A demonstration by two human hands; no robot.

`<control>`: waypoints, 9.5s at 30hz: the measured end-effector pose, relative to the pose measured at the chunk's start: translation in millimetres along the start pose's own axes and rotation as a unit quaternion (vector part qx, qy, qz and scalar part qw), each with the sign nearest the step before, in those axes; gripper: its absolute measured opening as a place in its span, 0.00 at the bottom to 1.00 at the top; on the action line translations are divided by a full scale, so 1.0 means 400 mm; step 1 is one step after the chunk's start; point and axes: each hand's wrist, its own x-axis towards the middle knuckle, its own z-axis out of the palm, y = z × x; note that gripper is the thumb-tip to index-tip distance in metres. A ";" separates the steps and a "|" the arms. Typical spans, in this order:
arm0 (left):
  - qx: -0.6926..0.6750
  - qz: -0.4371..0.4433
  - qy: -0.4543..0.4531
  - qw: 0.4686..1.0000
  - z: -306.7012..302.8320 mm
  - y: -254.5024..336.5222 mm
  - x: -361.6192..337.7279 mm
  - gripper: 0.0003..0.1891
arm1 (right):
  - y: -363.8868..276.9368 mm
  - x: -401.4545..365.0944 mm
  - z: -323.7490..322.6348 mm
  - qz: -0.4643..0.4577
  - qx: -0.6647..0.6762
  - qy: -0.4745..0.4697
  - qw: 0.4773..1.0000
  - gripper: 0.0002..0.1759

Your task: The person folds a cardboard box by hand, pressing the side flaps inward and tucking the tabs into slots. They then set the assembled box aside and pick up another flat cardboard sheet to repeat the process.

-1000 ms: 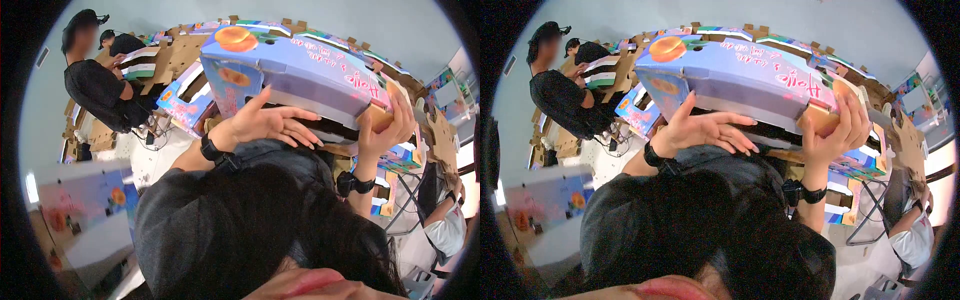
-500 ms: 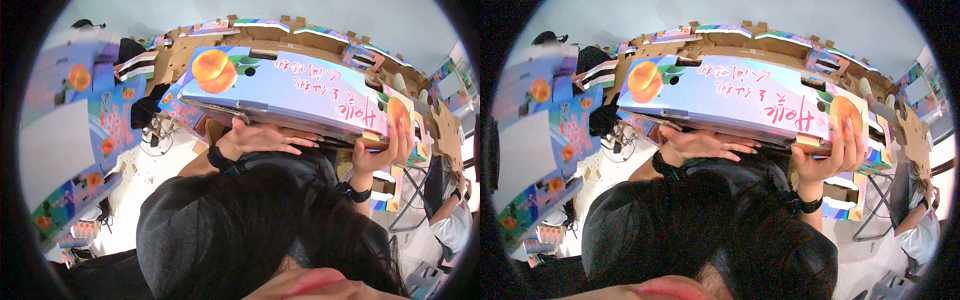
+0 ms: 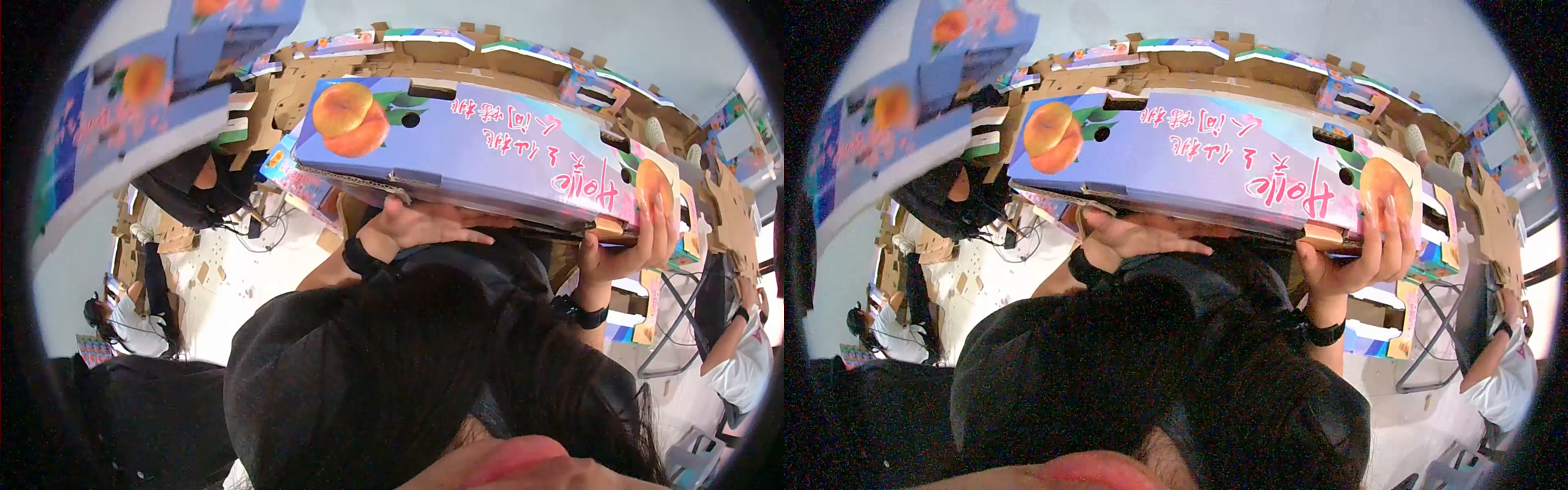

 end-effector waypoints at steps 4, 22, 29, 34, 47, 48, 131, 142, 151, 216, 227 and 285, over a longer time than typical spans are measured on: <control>-0.003 0.027 0.026 0.999 -0.007 0.000 -0.001 0.66 | 0.005 0.000 0.003 0.001 -0.007 0.002 1.000 0.42; -0.018 0.065 0.070 0.995 0.013 -0.001 0.001 0.62 | -0.001 -0.002 -0.009 0.008 -0.021 -0.011 1.000 0.42; -0.021 0.060 0.057 0.996 -0.001 -0.013 -0.009 0.61 | -0.008 -0.001 -0.012 0.000 -0.033 0.000 0.999 0.42; -0.014 0.066 0.052 0.996 -0.004 -0.021 -0.012 0.60 | -0.002 -0.007 -0.013 -0.002 -0.022 0.003 1.000 0.42; -0.022 0.072 0.013 0.997 -0.022 -0.025 -0.018 0.58 | -0.006 -0.008 -0.009 -0.007 -0.014 0.000 1.000 0.41; -0.022 0.073 0.014 0.997 -0.022 -0.026 -0.018 0.58 | -0.007 -0.008 -0.009 -0.006 -0.015 0.001 1.000 0.41; 0.399 0.112 0.377 0.829 -0.011 0.046 -0.118 0.38 | 0.090 0.041 -0.031 0.155 0.004 -0.152 0.976 0.58; 0.567 0.195 0.346 0.722 0.054 0.114 -0.238 0.37 | -0.010 0.051 0.059 0.222 0.191 -0.142 0.946 0.64; 0.591 0.289 0.343 0.670 0.077 0.101 -0.186 0.35 | -0.031 -0.133 0.126 0.275 0.280 -0.330 0.859 0.67; 0.599 0.167 0.323 0.714 -0.009 0.222 -0.212 0.46 | -0.030 0.115 0.146 -0.302 0.223 -0.197 0.906 0.22; 0.565 0.113 0.302 0.759 0.034 0.241 -0.235 0.58 | -0.098 0.106 0.132 -0.233 0.189 -0.255 0.919 0.16; 0.513 0.205 0.434 0.712 -0.056 0.231 -0.224 0.49 | 0.026 0.018 0.176 -0.138 0.184 -0.275 0.934 0.25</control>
